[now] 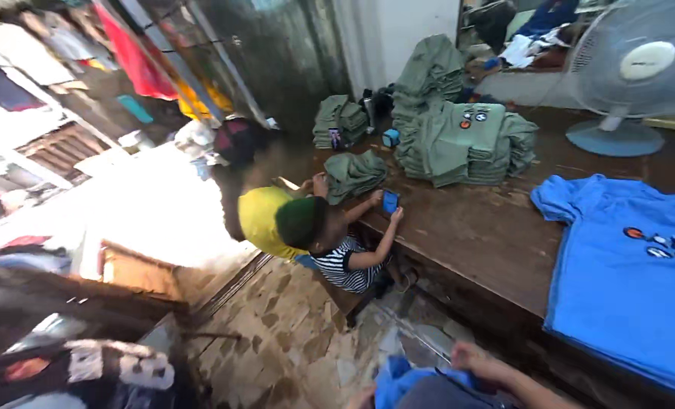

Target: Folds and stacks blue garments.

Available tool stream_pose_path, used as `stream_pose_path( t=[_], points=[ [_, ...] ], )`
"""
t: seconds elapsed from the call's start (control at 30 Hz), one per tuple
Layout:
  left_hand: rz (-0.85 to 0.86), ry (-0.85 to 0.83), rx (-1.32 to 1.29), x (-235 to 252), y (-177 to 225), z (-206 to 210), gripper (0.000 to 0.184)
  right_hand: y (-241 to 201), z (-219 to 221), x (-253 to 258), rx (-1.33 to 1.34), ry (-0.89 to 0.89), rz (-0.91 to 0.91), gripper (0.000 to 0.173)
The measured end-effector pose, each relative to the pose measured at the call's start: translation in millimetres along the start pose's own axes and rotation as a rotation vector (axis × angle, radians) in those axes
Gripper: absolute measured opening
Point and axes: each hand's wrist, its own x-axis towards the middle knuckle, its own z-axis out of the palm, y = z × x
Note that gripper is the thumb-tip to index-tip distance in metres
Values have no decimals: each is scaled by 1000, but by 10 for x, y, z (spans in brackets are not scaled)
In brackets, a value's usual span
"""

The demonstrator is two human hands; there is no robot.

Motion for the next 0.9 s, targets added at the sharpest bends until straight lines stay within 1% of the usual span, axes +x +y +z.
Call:
stream_pose_path(
  t=[0.07,0.13,0.2,0.23,0.27,0.3,0.33,0.4,0.43,0.47,0.5,0.53,0.57,0.6,0.63,0.7,0.73,0.8,0.87,0.9],
  points=[
    [-65,-54,81,201,145,-249,26,-351,78,-110,265,186,-15,42],
    [-125,-23,173,372,359,-339,31,-655,68,-219,512,351,-91,45],
    [-66,29,214,550,525,-346,38,-805,48,-428,785,500,-216,47],
    [2,57,228,659,615,-302,43,-807,38,-533,902,578,-288,50],
    [83,62,257,778,699,-226,52,-756,34,-618,986,651,-341,50],
    [152,17,298,887,764,-130,57,-648,62,-662,999,717,-345,49],
    [200,-54,355,962,805,6,55,-483,141,-655,942,750,-285,52],
    [212,-281,447,997,837,337,42,-144,376,-588,789,678,-81,69],
    [204,-426,491,1005,813,478,41,-74,477,-594,751,648,-6,77],
    [218,-560,536,1037,782,584,44,-68,532,-627,761,661,20,81],
    [249,-648,567,1073,758,676,51,-90,536,-702,821,720,-8,80],
    [296,-672,585,1104,725,749,62,-124,506,-842,916,805,-74,77],
    [356,-652,595,1119,706,805,69,-164,459,-1035,1024,898,-157,74],
    [426,-604,601,1124,707,863,68,-200,393,-1275,1113,970,-234,73],
    [500,-544,598,1108,720,930,57,-227,328,-1542,1167,1027,-297,73],
    [634,-426,561,1024,717,1107,30,-202,274,-1995,1184,1110,-372,78],
    [676,-406,551,971,719,1200,23,-177,276,-2152,1183,1118,-392,79],
    [715,-436,565,844,729,1343,22,-150,336,-2338,1190,1085,-396,78],
    [753,-418,609,745,707,1461,20,-98,416,-2394,1204,1068,-373,67],
    [796,-382,639,741,682,1499,19,-59,441,-2409,1228,1099,-365,59]
  ],
)
